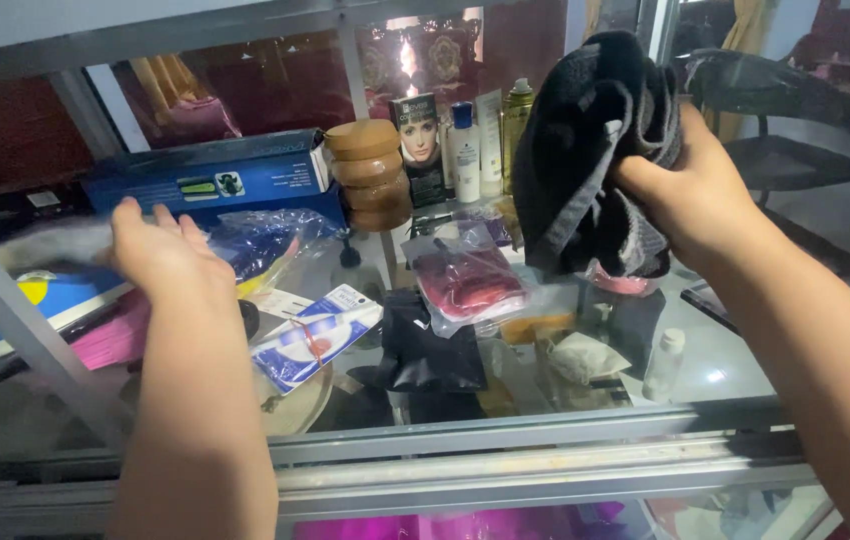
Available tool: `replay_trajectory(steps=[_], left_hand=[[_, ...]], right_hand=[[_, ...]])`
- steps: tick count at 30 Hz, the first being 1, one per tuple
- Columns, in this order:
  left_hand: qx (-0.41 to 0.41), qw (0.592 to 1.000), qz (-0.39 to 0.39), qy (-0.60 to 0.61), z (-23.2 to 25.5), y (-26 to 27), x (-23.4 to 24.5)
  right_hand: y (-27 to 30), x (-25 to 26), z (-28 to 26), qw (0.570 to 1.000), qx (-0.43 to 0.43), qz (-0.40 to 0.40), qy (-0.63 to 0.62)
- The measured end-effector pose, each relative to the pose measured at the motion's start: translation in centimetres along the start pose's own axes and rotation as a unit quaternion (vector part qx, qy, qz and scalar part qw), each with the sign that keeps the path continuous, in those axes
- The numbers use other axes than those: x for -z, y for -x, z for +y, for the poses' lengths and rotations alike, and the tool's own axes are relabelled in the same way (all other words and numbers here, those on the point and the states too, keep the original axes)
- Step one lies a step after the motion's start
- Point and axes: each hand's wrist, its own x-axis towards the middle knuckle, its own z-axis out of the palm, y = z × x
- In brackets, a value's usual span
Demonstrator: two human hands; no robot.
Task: Cleaning and organizing various personal care and craft items on a glass display shelf using a black cloth.
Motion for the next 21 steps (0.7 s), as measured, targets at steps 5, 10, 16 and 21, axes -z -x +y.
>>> replay_trajectory(steps=[5,10,16,21], left_hand=[[-0.036,0.999,-0.008,-0.005,-1.6,-0.6,0.6],[0.034,0.994,-0.088,-0.049,-2.8,0.5,-1.2],[0.057,0.732,-0.308,-0.605,-1.5,12.2,-5.8],[0.035,0.476,-0.422,-0.771,-4.6,19.3,-5.4]], right_hand=[[0.1,-0.1,-0.4,1.0,-0.012,0.003,-0.001],[0.1,-0.2,-0.4,1.0,0.009,-0.009,0.014],[0.0,0.0,0.0,1.0,0.005,-0.003,0.009],[0.0,0.0,0.0,0.998,0.0,0.013,0.059]])
